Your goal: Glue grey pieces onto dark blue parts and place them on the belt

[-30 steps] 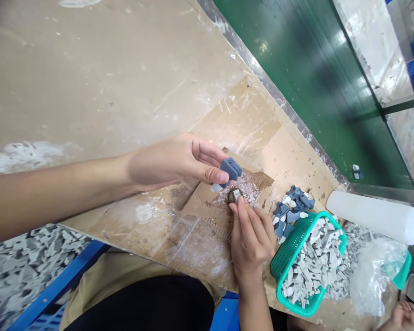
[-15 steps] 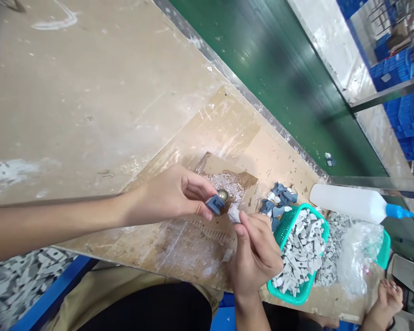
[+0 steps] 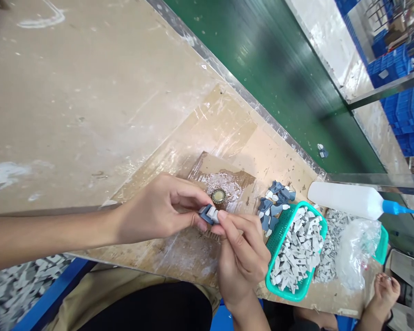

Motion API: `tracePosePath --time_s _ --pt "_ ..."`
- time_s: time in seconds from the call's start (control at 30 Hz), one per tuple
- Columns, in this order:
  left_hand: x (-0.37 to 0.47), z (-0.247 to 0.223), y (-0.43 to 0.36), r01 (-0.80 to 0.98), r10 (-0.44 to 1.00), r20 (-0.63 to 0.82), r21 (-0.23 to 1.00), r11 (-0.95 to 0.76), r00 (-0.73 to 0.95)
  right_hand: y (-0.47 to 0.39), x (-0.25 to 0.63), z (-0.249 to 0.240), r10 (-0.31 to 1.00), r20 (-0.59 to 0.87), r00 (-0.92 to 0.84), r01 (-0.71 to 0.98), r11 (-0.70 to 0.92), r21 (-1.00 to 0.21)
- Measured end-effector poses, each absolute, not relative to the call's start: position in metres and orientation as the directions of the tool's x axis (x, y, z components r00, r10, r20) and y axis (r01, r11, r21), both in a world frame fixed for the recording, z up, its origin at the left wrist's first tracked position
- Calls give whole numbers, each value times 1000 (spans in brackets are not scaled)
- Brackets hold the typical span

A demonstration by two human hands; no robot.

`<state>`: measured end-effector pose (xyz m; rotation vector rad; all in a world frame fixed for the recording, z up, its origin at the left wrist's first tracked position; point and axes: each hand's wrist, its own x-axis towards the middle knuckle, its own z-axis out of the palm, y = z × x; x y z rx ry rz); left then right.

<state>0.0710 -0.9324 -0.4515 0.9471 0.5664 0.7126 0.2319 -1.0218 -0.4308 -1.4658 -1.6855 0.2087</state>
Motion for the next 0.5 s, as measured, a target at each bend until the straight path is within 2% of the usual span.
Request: tracePosePath --time_s 0.23,0.5 --pt "71 -454 -933 -203 744 -189 893 402 641 -1022 227 -431 867 495 52 775 278 -568" --pt "72 -449 -930 -204 732 -244 862 465 636 -1021 224 -425 840 542 -8 816 319 -482"
